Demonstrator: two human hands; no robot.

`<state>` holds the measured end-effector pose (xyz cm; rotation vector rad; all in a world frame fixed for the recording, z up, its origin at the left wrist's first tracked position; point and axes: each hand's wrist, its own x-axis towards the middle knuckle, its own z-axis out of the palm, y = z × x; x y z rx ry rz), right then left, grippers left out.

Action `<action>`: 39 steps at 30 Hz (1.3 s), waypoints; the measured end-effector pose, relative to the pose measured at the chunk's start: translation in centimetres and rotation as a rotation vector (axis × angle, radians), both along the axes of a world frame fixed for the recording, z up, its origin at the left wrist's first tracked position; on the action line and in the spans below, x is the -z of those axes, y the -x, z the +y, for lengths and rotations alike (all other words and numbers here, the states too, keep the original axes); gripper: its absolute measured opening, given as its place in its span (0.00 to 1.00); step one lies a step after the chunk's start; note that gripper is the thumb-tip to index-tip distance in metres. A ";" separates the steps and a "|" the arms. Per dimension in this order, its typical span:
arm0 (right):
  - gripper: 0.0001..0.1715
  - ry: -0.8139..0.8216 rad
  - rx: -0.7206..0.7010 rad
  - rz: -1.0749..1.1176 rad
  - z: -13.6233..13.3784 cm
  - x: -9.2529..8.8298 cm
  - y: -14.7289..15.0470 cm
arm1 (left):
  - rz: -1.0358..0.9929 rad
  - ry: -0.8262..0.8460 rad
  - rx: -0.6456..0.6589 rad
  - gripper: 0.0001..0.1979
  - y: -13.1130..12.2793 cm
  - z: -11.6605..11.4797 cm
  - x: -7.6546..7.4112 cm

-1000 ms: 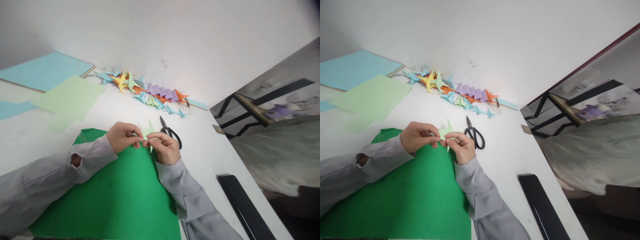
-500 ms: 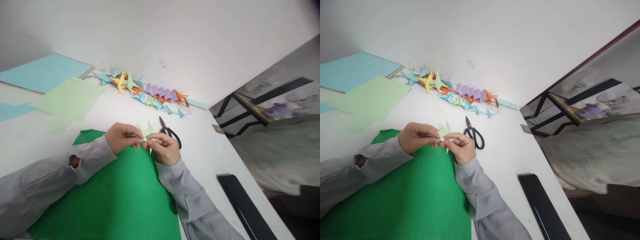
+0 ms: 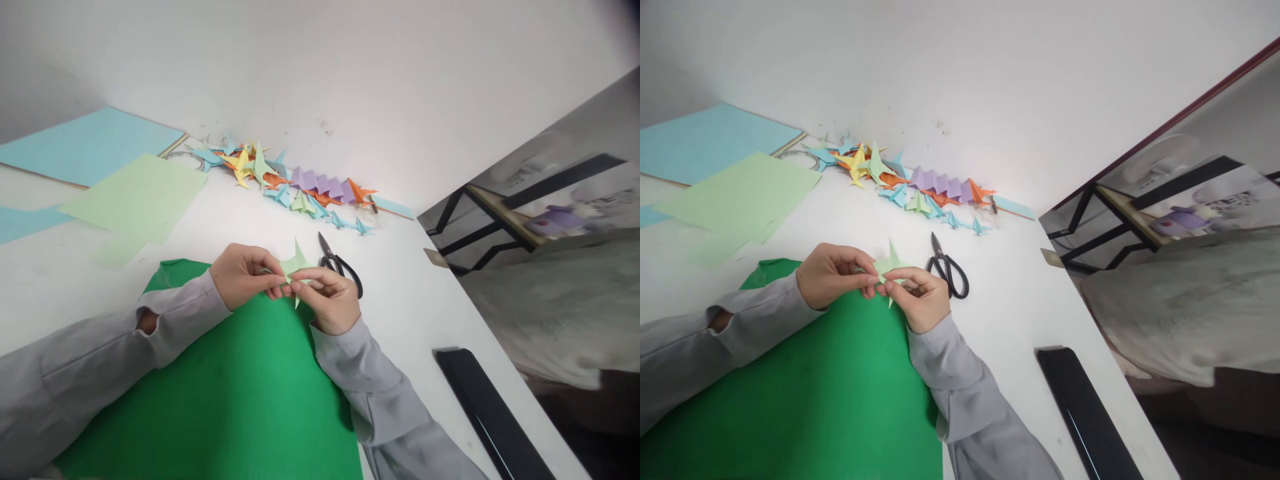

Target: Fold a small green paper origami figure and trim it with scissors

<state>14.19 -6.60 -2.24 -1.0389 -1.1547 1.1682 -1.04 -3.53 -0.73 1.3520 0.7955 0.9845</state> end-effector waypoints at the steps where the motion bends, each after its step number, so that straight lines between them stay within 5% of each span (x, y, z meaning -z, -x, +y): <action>1: 0.04 -0.005 -0.002 -0.009 0.0 0.0 0.0 | 0.011 -0.004 0.002 0.04 0.0 0.0 0.0; 13: 0.03 -0.047 0.036 -0.183 0.1 0.5 0.0 | 0.088 -0.074 0.036 0.03 0.2 -0.1 0.0; 39: 0.06 0.018 -0.110 0.072 -0.2 0.1 -0.3 | -0.147 0.322 0.048 0.17 0.2 0.6 0.0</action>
